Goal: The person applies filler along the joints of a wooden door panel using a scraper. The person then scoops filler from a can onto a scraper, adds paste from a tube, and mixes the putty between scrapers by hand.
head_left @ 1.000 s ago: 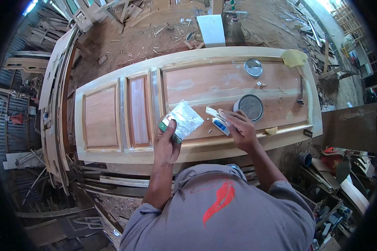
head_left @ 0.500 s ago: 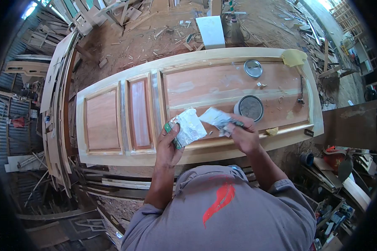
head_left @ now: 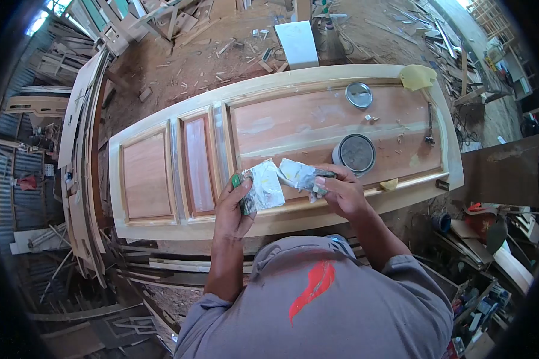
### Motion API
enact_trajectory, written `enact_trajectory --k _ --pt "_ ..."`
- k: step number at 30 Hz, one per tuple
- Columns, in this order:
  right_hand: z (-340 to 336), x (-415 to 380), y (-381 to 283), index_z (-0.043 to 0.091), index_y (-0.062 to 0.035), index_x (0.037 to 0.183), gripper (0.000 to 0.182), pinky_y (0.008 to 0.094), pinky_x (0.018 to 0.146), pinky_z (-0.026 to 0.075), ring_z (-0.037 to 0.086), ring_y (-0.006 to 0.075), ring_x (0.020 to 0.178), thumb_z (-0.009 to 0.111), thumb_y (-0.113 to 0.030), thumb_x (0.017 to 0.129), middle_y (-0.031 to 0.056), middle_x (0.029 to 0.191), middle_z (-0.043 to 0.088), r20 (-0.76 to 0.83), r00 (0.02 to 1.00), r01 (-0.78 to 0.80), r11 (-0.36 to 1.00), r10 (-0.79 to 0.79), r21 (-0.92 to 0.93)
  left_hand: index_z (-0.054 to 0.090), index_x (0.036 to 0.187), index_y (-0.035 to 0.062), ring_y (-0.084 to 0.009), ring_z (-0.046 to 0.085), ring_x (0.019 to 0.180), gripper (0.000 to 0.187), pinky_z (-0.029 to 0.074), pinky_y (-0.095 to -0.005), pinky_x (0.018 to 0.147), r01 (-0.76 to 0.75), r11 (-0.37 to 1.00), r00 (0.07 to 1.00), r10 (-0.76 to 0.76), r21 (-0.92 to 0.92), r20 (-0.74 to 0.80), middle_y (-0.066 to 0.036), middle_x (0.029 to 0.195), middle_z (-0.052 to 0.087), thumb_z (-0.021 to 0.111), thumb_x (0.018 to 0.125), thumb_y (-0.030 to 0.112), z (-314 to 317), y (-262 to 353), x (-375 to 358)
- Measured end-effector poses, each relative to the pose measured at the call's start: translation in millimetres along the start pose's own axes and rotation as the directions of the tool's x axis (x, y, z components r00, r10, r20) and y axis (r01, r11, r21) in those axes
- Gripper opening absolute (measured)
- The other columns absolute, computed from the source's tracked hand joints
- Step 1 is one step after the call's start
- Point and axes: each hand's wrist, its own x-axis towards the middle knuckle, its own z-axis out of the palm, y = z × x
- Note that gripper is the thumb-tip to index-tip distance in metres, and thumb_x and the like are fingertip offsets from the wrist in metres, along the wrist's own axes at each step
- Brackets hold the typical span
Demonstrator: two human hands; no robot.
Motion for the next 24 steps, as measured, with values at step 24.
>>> enact_trajectory --k 24 --pt "46.1 -13.9 1.7 0.067 0.0034 0.124 0.029 0.0310 0.078 0.054 0.067 0.0194 0.087 0.062 -0.004 0.096 0.0124 0.108 0.074 -0.233 0.904 0.145 0.769 -0.359 -0.623 0.055 0.117 0.0022 -0.0136 0.059 0.093 0.016 0.052 -0.0374 0.098 -0.600 0.336 0.678 0.696 0.726 0.238 -0.005 0.104 0.061 0.058 0.104 0.010 0.3 -19.3 -12.3"
